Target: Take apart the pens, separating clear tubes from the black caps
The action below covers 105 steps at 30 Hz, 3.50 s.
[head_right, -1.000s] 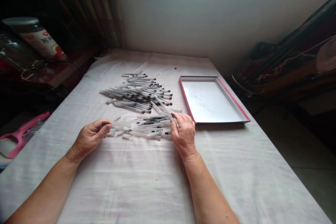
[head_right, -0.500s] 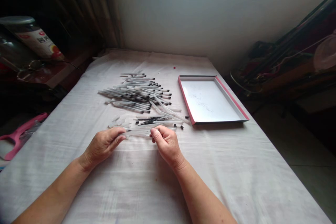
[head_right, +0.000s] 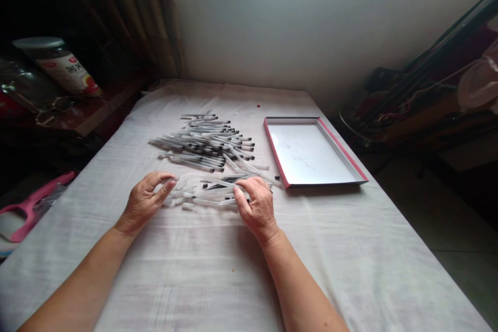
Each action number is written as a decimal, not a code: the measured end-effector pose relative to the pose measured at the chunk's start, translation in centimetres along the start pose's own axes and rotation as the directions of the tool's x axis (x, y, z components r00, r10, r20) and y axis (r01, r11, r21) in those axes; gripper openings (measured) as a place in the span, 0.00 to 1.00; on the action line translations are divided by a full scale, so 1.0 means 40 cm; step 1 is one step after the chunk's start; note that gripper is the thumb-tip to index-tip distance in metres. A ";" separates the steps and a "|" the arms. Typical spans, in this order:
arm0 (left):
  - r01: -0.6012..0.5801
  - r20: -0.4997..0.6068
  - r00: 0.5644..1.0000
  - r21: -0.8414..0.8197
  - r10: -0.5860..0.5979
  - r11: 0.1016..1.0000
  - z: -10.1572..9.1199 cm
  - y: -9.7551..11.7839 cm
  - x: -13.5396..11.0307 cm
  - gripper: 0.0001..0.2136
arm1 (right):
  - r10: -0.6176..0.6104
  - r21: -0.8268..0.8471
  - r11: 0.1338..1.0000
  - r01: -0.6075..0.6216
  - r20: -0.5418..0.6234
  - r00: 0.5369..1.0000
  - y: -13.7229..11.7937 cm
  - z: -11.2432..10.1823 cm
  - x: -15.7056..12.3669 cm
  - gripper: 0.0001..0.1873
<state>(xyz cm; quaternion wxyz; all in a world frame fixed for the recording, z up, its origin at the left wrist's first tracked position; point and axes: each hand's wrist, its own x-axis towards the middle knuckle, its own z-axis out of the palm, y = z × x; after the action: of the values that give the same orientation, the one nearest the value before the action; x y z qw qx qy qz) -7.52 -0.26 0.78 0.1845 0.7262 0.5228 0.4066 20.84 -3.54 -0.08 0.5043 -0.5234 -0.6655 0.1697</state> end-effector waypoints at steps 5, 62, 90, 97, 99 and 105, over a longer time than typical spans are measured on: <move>-0.185 0.068 0.983 0.260 0.173 0.948 0.031 -0.019 -0.016 0.14 | -0.101 -0.217 0.969 0.114 0.069 0.992 0.009 0.009 -0.006 0.07; -0.389 0.104 0.921 0.283 0.375 0.877 0.048 0.042 -0.081 0.08 | -0.125 0.047 0.992 0.119 0.149 0.981 -0.035 0.029 -0.025 0.06; -0.164 0.094 0.984 0.111 0.154 0.980 0.025 0.024 -0.086 0.13 | 0.071 0.105 0.991 -0.078 0.069 0.995 -0.011 0.020 -0.034 0.05; -0.168 0.046 0.985 0.120 0.164 0.978 0.027 0.024 -0.091 0.10 | 0.077 0.113 0.990 -0.083 0.060 0.995 -0.011 0.023 -0.035 0.05; -0.192 0.065 0.981 0.117 0.185 0.974 0.026 0.024 -0.089 0.09 | 0.074 0.116 0.990 -0.081 0.064 0.995 -0.012 0.023 -0.035 0.05; -0.144 0.048 0.989 0.105 0.139 0.984 0.030 0.019 -0.092 0.13 | 0.077 0.121 0.989 -0.083 0.059 0.995 -0.011 0.024 -0.036 0.05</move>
<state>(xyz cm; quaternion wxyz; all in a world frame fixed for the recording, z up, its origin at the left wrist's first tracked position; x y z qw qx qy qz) -6.57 -3.72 -0.88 0.1262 0.7786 0.4873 0.3748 19.70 -4.67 -0.86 0.5100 -0.5129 -0.6458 0.2447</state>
